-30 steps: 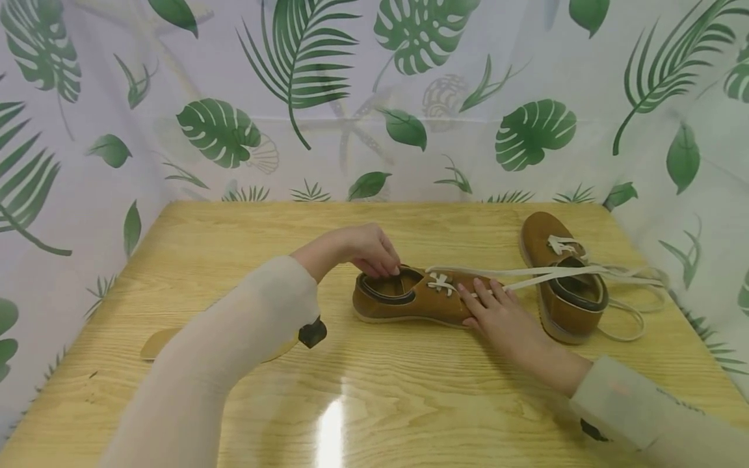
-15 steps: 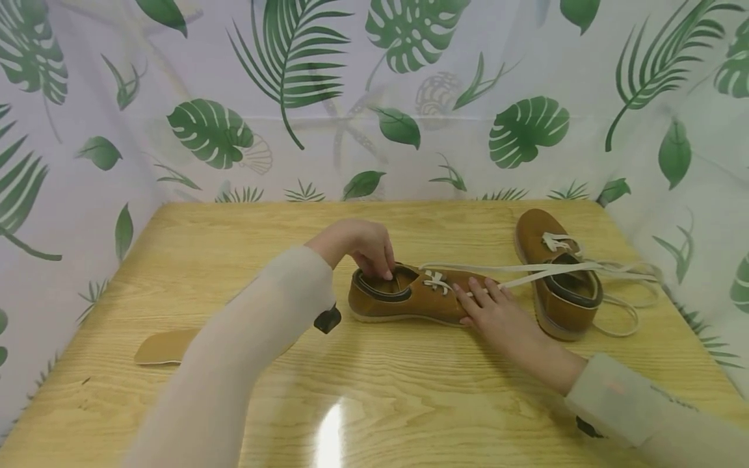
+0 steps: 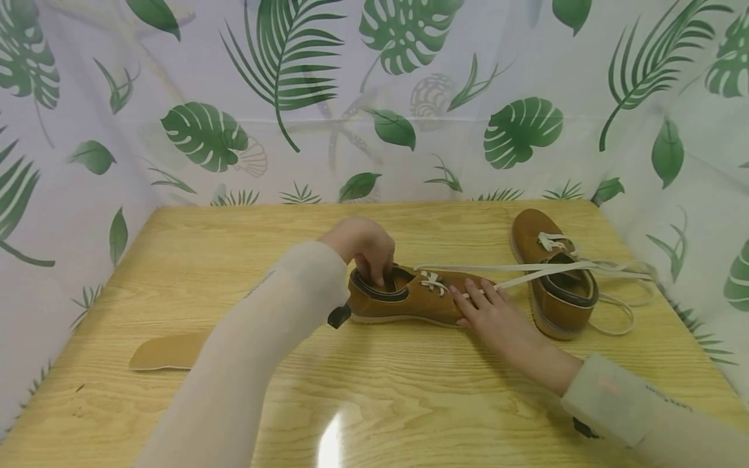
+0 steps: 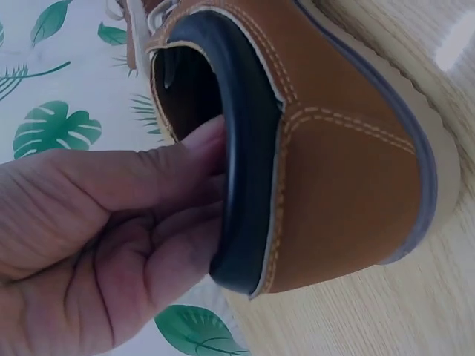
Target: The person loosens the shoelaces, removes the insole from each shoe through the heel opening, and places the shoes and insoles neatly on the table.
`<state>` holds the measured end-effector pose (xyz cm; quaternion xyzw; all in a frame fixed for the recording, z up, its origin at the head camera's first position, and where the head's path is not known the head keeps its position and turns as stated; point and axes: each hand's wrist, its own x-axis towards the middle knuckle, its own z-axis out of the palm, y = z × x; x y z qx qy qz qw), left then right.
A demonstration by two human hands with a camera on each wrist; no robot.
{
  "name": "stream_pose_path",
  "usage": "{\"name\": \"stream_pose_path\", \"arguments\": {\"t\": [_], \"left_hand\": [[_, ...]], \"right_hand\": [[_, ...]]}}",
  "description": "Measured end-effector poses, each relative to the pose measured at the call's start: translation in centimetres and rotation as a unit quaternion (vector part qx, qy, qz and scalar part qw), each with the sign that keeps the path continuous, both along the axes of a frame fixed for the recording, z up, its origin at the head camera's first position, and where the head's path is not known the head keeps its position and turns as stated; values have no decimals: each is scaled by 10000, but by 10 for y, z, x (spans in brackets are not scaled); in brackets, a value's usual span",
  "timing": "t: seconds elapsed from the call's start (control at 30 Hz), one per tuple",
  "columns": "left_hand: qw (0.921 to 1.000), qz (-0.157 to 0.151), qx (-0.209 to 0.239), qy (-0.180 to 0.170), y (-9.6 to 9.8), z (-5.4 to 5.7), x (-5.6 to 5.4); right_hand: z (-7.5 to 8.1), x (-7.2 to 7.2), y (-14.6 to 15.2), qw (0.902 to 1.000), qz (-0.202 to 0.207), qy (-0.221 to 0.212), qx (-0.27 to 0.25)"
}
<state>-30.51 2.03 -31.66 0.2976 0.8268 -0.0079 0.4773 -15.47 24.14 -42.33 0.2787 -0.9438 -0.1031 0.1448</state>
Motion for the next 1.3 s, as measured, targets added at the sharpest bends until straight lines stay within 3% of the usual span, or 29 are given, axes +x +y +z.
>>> {"name": "stream_pose_path", "arguments": {"t": [0.1,0.2,0.3,0.43,0.53,0.63,0.8,1.07,1.3], "left_hand": [[9984,-418,-297,243,3,1,0],[9975,-502,-381,317,4,0,1],[9985,-343,-192,368,2,-2,2],[9993,163,296,160,-3,-7,3],[9976,372,561,160,-5,-10,5],[9959,140,643,615,-4,-12,8],[9883,-216,707,1332,-2,-18,10],[9801,-301,964,1707,-6,-27,9],[9560,-722,1814,2189,-12,-36,9]], "right_hand": [[-1,0,0,10000,51,46,-7],[-1,-1,-1,10000,51,22,-23],[0,0,-2,10000,35,-51,-67],[0,1,-2,9999,56,-47,-103],[0,1,-2,9999,40,-60,-146],[0,1,-2,9998,-17,-113,-157],[2,2,-3,9998,-84,-163,-66],[3,0,-7,9997,-65,-233,65],[5,-1,-9,9990,-168,-415,22]]}}
